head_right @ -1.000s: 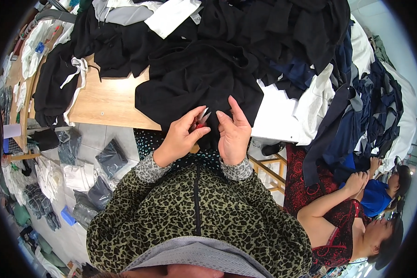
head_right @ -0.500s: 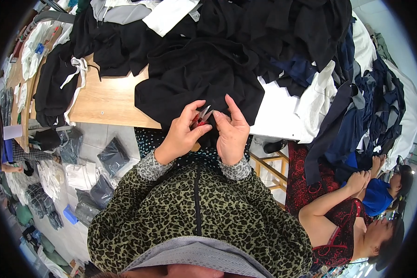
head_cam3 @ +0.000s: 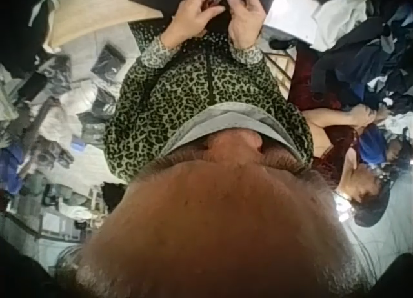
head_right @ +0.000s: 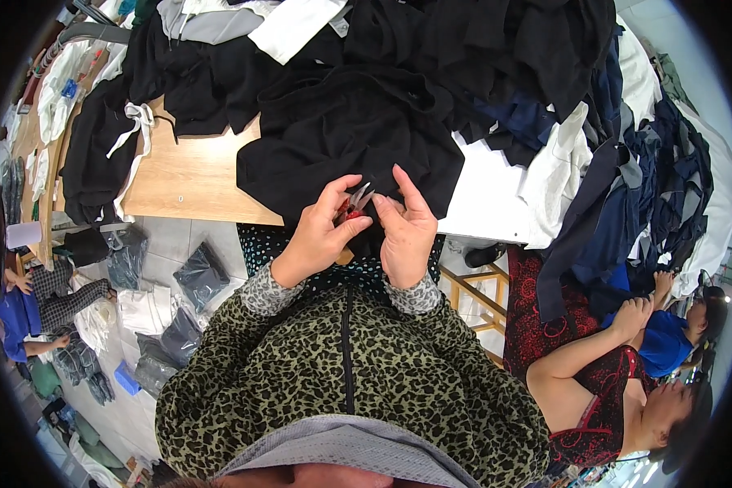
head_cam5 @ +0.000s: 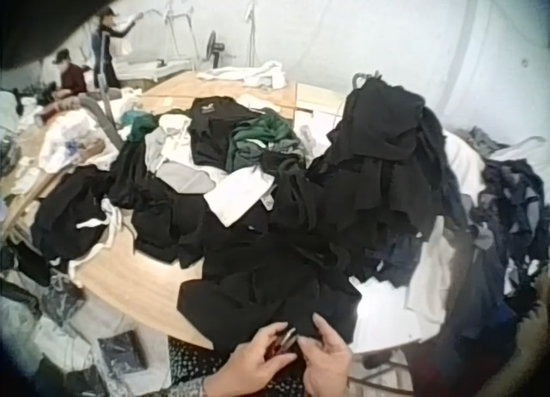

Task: Trim excess threads from black garment pieces using thread snips in a factory setting.

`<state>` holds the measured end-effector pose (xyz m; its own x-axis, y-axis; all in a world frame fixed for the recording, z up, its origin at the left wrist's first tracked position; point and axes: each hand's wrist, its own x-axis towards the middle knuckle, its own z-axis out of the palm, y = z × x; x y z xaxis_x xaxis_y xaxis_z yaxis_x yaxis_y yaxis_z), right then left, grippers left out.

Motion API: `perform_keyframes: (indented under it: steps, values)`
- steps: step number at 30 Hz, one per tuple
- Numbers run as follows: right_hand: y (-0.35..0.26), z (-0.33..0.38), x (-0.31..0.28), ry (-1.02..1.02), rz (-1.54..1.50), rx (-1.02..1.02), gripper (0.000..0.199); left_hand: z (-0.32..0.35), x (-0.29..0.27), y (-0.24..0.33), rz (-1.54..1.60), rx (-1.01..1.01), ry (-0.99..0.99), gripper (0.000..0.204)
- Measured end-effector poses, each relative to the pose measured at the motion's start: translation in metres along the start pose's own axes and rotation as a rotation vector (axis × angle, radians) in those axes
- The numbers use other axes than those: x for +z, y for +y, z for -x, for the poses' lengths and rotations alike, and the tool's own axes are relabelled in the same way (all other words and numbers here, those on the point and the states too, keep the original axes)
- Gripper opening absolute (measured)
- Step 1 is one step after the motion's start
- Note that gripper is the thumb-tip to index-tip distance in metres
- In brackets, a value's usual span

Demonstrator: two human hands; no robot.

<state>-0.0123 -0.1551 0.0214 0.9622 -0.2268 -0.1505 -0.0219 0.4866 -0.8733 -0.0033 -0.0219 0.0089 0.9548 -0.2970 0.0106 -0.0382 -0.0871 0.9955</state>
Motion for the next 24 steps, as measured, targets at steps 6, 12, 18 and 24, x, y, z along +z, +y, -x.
perform_keyframes:
  steps: [6,12,18,24]
  values:
    - [0.000,0.001,-0.001,0.007,0.050,0.014,0.048,-0.001,-0.001,-0.004,0.093,-0.023,-0.020,0.049]
    - [-0.001,0.002,0.001,0.020,0.067,0.032,0.049,-0.002,-0.006,0.000,0.186,-0.177,-0.071,0.046]
    - [0.000,-0.001,-0.013,-0.070,-0.010,0.035,0.045,-0.005,-0.012,0.008,0.673,-0.148,0.138,0.041]
    - [-0.004,0.001,-0.006,-0.003,-0.020,0.125,0.043,-0.009,-0.006,-0.005,0.263,-0.027,0.132,0.023]
